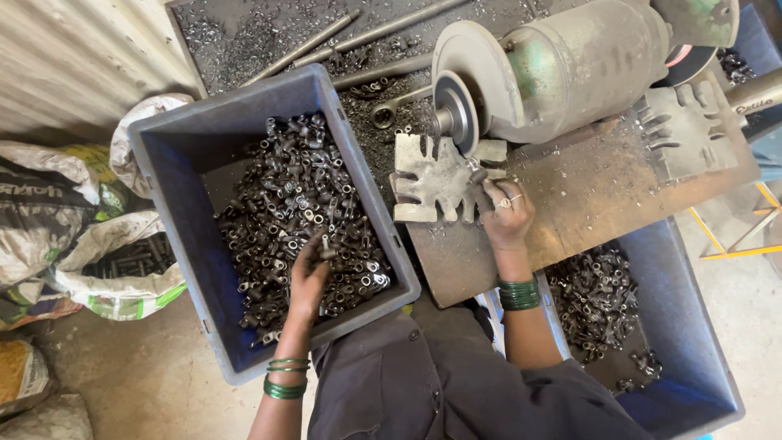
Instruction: The person picks small metal fittings one at a time from a large bin, presses each against a running bench grinder to grind its edge, producing sparks, and drops the ground piece into a second bin beside the bench. The cycle repeats continuously throughout the episode.
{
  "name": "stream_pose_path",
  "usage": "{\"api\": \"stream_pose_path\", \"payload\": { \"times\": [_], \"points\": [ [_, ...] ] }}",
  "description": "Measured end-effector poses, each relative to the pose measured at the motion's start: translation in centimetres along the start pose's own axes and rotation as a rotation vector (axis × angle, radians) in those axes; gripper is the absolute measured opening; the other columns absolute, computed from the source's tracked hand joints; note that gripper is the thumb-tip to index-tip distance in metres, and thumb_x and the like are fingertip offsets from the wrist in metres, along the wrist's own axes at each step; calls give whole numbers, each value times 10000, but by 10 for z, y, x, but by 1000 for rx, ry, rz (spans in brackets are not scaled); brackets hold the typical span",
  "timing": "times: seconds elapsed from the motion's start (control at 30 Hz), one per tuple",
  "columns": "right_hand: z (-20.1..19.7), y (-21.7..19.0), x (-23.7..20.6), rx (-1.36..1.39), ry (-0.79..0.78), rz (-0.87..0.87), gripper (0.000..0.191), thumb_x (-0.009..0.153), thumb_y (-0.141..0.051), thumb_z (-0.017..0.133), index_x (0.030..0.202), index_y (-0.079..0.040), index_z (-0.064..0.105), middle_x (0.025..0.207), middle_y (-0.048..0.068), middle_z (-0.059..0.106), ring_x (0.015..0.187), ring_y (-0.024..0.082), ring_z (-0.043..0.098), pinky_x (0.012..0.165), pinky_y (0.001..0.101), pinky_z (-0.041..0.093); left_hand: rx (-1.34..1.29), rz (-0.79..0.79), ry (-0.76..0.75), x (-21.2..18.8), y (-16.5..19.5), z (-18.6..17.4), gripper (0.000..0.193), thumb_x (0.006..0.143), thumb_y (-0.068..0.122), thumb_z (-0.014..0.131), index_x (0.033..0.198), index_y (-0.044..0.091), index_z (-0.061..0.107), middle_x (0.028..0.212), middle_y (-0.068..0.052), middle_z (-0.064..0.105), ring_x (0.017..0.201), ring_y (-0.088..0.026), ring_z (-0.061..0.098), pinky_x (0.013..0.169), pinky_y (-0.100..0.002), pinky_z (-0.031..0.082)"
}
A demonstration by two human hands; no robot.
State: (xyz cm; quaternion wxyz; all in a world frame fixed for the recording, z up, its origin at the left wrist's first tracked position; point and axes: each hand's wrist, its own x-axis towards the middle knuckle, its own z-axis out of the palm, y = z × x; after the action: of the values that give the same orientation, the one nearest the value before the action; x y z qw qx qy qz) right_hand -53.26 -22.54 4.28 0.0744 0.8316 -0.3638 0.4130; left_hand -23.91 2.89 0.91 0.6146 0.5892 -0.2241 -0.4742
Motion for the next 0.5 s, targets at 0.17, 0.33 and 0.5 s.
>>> {"api": "stream_pose_path", "payload": {
  "times": [0.17, 0.33, 0.5],
  "points": [
    [-4, -9, 24, 208, -167, 379, 241, 820, -176, 893, 977, -30, 782, 921, 134, 742, 782, 246, 702, 676, 351, 566, -399, -114, -69, 0, -5, -8, 706, 854, -44, 467, 1557, 17, 493, 1204, -82, 675, 910, -166, 617, 764, -255, 496],
    [-9, -18, 47, 321, -224, 570, 229, 836, -149, 885, 979, 0, 786, 852, 123, 770, 722, 191, 728, 691, 316, 569, -210, -166, 34, -5, 6, -4, 690, 873, -56, 559, 1546, 72, 481, 1140, -56, 652, 908, -145, 635, 775, -250, 527],
    [-11, -16, 44, 475, -216, 732, 256, 799, -170, 897, 949, 0, 778, 826, 113, 772, 705, 186, 696, 664, 309, 552, -166, -127, 56, -3, 17, 2, 697, 867, -80, 612, 1530, 84, 476, 1181, -42, 647, 992, -128, 643, 909, -280, 574]
  ]
}}
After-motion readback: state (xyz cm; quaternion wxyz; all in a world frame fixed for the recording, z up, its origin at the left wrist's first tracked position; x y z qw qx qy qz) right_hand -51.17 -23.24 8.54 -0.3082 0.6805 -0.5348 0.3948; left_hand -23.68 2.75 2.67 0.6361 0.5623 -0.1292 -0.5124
